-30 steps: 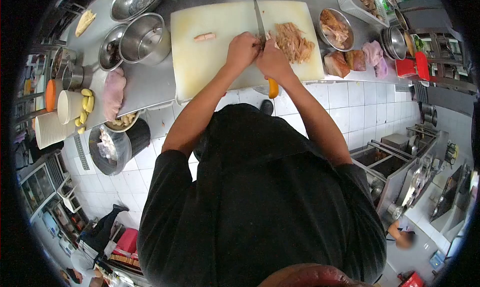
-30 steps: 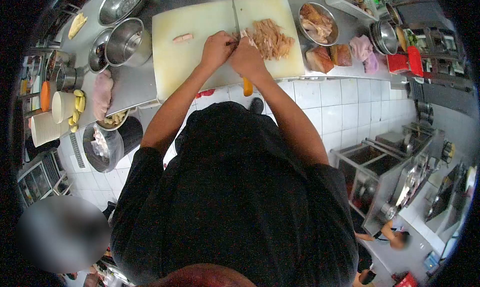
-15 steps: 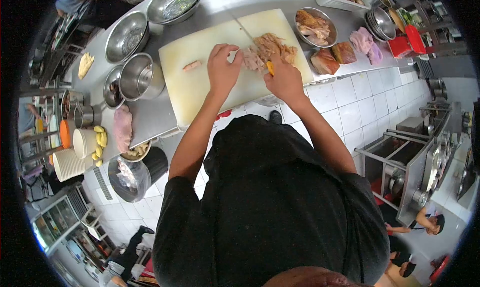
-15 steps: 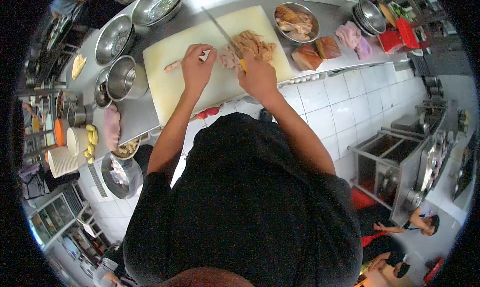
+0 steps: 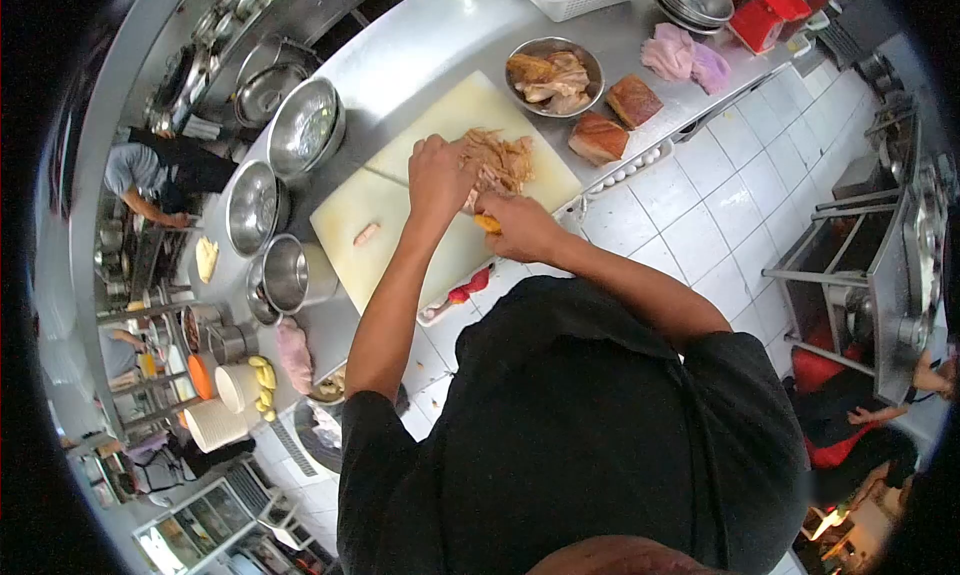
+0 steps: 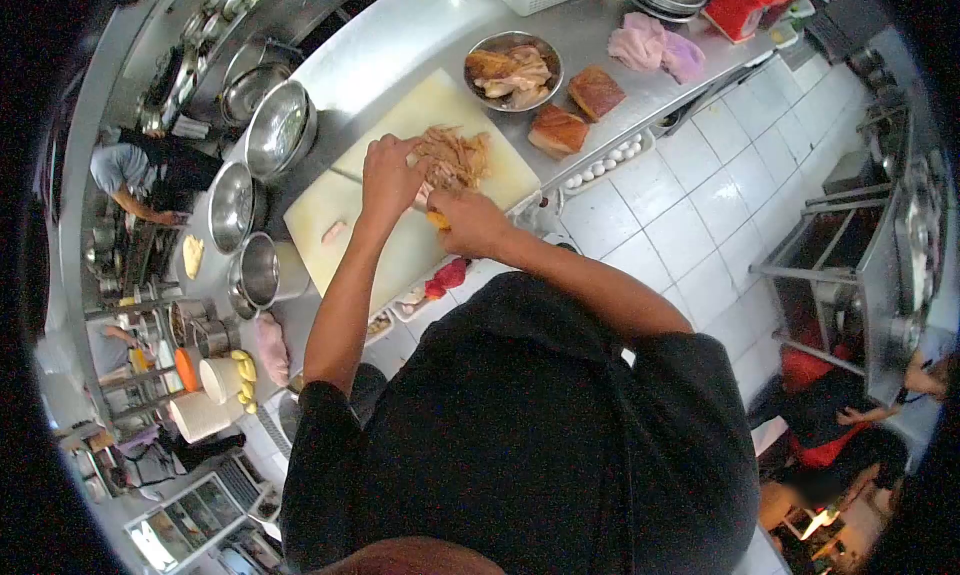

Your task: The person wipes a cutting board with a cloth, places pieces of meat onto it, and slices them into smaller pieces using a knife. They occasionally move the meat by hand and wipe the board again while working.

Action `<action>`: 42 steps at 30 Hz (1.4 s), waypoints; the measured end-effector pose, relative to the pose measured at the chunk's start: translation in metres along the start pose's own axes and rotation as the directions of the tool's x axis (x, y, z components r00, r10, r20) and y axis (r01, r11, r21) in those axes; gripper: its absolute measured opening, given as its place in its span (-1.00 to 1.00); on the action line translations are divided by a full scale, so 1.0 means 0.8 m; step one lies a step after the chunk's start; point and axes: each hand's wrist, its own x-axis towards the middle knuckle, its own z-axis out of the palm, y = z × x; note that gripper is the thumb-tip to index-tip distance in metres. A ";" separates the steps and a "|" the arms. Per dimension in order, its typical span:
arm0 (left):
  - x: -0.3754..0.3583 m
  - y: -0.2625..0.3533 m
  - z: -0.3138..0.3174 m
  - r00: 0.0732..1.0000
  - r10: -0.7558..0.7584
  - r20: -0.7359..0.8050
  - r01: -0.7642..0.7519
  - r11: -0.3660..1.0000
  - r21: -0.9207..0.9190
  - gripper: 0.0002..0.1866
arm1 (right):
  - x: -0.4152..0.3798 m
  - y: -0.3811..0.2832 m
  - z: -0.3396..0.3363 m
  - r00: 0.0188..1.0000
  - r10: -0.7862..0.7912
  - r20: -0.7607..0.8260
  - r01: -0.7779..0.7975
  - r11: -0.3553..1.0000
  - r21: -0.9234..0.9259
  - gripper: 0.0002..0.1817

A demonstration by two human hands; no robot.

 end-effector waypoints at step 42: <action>0.111 0.051 -0.049 0.961 -0.262 0.091 0.158 0.247 -0.956 -0.59 | 0.000 0.059 -0.025 0.981 -0.151 0.118 0.053 0.807 0.588 -0.55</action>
